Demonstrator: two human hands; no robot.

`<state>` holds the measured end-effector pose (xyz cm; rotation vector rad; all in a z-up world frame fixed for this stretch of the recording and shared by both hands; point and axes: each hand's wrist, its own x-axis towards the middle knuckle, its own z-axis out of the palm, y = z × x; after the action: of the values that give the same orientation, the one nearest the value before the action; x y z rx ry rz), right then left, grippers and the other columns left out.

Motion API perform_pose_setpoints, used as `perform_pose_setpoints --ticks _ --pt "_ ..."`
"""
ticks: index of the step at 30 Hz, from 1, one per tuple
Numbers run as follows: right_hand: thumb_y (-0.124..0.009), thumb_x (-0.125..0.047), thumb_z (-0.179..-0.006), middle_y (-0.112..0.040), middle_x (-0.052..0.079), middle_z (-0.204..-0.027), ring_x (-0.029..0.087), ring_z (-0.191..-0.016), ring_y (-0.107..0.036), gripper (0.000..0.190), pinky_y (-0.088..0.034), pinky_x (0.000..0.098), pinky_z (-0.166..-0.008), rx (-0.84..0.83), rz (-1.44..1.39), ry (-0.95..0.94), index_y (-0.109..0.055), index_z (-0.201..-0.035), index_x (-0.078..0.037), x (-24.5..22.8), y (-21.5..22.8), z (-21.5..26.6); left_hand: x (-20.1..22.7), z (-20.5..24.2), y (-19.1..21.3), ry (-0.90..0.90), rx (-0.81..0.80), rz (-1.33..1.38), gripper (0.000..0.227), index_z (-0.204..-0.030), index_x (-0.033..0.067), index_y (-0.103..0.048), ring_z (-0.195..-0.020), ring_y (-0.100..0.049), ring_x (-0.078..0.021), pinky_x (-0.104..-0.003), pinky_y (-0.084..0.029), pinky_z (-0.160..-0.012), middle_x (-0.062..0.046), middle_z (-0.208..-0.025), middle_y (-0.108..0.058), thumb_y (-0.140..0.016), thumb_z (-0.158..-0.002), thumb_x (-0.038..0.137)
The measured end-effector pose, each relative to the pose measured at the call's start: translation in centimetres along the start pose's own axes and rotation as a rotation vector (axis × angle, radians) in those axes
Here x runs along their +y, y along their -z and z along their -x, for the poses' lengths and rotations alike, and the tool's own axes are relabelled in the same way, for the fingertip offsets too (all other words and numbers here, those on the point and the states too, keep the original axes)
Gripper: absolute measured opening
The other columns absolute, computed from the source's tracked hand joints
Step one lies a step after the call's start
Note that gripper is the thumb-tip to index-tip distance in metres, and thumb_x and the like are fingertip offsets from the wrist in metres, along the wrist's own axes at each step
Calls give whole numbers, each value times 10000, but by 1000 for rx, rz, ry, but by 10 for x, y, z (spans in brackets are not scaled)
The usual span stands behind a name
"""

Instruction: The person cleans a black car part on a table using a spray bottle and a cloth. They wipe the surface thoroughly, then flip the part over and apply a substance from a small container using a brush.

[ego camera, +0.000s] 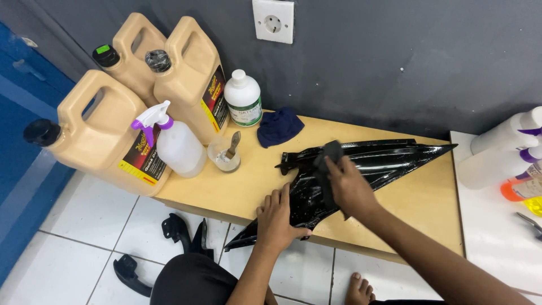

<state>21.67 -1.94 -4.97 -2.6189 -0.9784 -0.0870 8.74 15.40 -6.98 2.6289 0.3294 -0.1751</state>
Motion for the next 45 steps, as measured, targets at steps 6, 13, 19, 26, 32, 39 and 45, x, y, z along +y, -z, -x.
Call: perform_pose_setpoints --ticks 6,13,19,26,32,39,45 --pt "-686 -171 -924 -611 237 -1161 431 -1056 -682 495 -583 418 -891 296 272 -282 -672 -1362 58 181 -9 8 21 14 51 21 -205 79 1224 -1618 59 -181 -1358 -412 -344 -583 -380 -1094 -183 -1433 -431 -917 -718 441" --pt "-677 -217 -889 -602 247 -1184 459 -1095 -655 489 -510 441 -942 232 212 -167 -707 -1324 5 44 11 11 23 12 51 20 -194 56 1221 -1614 62 -199 -1348 -424 -333 -576 -398 -1086 -170 -1427 -437 -915 -708 459" --pt "-618 -239 -952 -581 128 -1125 311 -961 -667 480 -526 369 -841 -68 203 278 -618 -1405 -82 -22 -12 18 22 10 51 34 -229 108 1224 -1611 76 -194 -1369 -400 -351 -608 -351 -1108 -173 -1420 -444 -924 -693 425" --pt "-667 -269 -948 -575 77 -1070 265 -1017 -653 459 -498 338 -916 94 230 -19 -670 -1381 -120 58 6 -13 23 12 52 31 -207 89 1201 -1605 57 -203 -1358 -416 -358 -599 -374 -1100 -183 -1417 -447 -917 -717 434" --pt "-596 -256 -974 -531 160 -1359 353 -1168 -577 461 -497 396 -864 106 284 97 -626 -1420 -144 -4 -6 1 25 13 57 19 -190 91 1191 -1599 45 -234 -1343 -430 -358 -594 -386 -1084 -186 -1416 -459 -922 -709 437" --pt "-628 -152 -912 -587 163 -1235 323 -1003 -613 350 -493 384 -815 9 149 427 -719 -1245 -95 -14 -18 18 21 11 52 29 -200 105 1213 -1594 82 -242 -1349 -437 -343 -579 -386 -1082 -150 -1393 -475 -928 -663 450" --pt "-659 -28 -785 -616 110 -1099 325 -1007 -670 424 -540 380 -902 100 327 34 -691 -1200 -107 91 16 12 25 17 59 28 -180 73 1180 -1607 59 -238 -1339 -449 -348 -566 -397 -1075 -170 -1389 -484 -917 -716 429"
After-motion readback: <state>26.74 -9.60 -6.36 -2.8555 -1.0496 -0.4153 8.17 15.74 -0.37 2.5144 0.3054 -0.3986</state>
